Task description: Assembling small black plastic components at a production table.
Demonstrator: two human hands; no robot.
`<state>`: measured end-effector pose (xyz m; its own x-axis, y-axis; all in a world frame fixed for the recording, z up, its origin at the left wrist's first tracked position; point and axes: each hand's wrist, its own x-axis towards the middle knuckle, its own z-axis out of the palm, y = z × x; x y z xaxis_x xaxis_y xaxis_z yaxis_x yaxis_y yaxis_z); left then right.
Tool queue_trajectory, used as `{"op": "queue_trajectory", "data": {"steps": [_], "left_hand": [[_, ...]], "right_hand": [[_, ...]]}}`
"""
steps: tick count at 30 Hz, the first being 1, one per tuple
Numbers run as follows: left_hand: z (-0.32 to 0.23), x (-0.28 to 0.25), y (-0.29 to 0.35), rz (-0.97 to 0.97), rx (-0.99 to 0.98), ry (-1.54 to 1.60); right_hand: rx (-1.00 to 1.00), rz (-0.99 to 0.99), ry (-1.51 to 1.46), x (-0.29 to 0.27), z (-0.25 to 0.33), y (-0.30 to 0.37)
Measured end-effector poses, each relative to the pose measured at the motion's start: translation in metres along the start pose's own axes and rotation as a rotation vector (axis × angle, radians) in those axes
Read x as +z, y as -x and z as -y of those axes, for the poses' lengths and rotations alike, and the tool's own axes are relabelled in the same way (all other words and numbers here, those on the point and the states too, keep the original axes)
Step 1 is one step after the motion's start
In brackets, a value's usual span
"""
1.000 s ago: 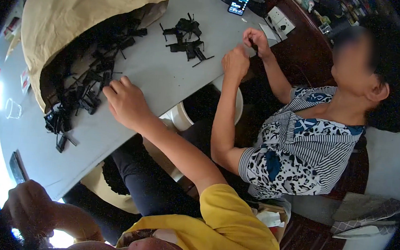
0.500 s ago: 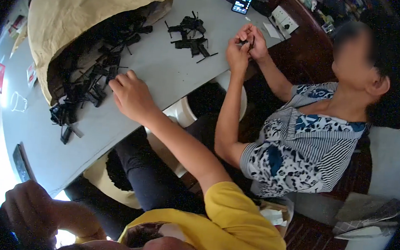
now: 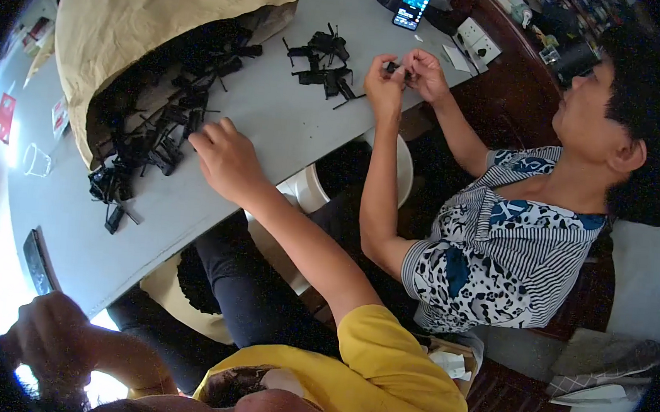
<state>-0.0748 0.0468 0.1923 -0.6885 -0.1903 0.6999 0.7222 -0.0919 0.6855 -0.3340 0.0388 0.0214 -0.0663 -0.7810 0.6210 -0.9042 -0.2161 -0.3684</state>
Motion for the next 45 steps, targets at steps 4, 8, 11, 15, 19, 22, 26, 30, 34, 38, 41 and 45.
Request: {"op": "queue_trajectory", "data": {"steps": [4, 8, 11, 15, 19, 22, 26, 30, 34, 38, 41, 45], "left_hand": [[0.041, 0.011, 0.034, -0.707, 0.024, -0.276], [0.072, 0.018, 0.071, -0.806, -0.518, -0.914], [0.093, 0.017, 0.073, -0.473, -0.591, -1.045], [0.098, 0.012, 0.103, -0.536, -0.661, -0.720], [0.105, 0.008, 0.115, -0.594, -0.547, -0.599], [0.104, 0.014, 0.111, -0.703, -0.605, -0.396], [0.098, 0.022, 0.108, -0.690, -0.674, -0.459], [0.097, 0.027, 0.113, -0.768, -0.663, -0.500], [0.096, 0.034, 0.125, -0.877, -0.676, -0.342], [0.097, 0.043, 0.126, -0.994, -0.554, -0.203], [0.096, 0.050, 0.129, -1.034, -0.437, -0.127], [0.090, 0.059, 0.137, -1.075, -0.372, -0.078]], "right_hand": [[0.098, -0.207, -0.174, -0.010, 0.006, 0.000], [0.420, -0.134, -1.001, -0.027, 0.045, 0.028], [0.563, 0.182, -1.436, -0.037, 0.089, 0.053], [0.432, 0.282, -1.376, -0.036, 0.102, 0.067], [0.398, 0.273, -1.344, -0.039, 0.112, 0.070], [0.291, 0.266, -1.095, -0.046, 0.114, 0.069], [0.175, 0.203, -1.048, -0.051, 0.119, 0.070], [0.180, 0.195, -1.034, -0.055, 0.123, 0.075], [0.254, 0.107, -0.919, -0.047, 0.143, 0.083], [0.169, -0.108, -0.754, -0.039, 0.167, 0.086], [0.136, -0.108, -0.607, -0.040, 0.187, 0.092], [0.137, -0.100, -0.563, -0.038, 0.199, 0.096]]}}
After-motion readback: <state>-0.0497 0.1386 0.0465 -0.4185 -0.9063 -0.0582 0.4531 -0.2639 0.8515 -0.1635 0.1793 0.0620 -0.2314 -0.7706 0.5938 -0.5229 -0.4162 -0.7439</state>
